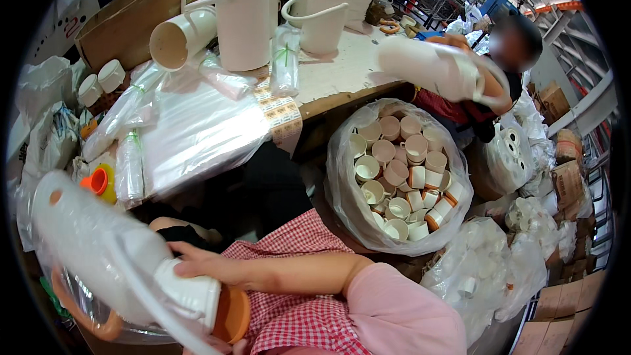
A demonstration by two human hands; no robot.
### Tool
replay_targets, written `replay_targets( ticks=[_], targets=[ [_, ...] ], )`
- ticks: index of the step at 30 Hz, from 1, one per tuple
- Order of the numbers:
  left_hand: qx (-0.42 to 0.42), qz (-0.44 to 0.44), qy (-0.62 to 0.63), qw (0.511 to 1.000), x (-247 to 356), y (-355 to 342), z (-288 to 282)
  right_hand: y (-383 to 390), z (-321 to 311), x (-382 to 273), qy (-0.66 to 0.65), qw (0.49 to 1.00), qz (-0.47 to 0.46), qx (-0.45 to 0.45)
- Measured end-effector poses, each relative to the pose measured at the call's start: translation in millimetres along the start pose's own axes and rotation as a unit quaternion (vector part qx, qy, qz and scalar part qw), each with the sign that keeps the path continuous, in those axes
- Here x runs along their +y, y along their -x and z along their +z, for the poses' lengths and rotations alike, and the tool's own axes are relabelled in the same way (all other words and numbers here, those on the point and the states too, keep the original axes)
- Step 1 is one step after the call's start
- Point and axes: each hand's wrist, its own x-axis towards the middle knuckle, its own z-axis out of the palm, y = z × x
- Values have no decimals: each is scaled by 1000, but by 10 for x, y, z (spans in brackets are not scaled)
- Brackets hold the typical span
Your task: The person applies labels to white plastic kettles, places them into plastic bags, and then stacks the bagged kettles into a cardboard box.
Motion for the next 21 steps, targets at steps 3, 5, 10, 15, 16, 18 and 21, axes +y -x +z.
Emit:
replay_targets(
  ticks=[3, 5, 10, 15, 16, 18, 21],
  targets=[
    [-40, 42, 67, 996, 54, -127, 127, 545, -6, -244, -25, 996, 19, 86],
    [-70, 17, 122, 990, 148, -133, 143, 748, -72, -119, -35, 989, 15, 141],
    [-156, -164, 230, 947, 451, -131, 305, 1399, -132, 31, -174, 961, 98, 193],
    [-198, -196, 270, 922, 526, -363, 464, 1769, -180, 52, -228, 936, 107, 245],
    [-167, -243, 287, 911, 473, -364, 530, 1851, -171, 30, -221, 936, 122, 244],
    [-141, -354, 323, 866, 298, -319, 561, 1842, -229, 49, -181, 951, 120, 221],
    [-137, -394, 408, 812, -21, -330, 360, 1744, -273, 17, -126, 962, 145, 193]
  ],
)
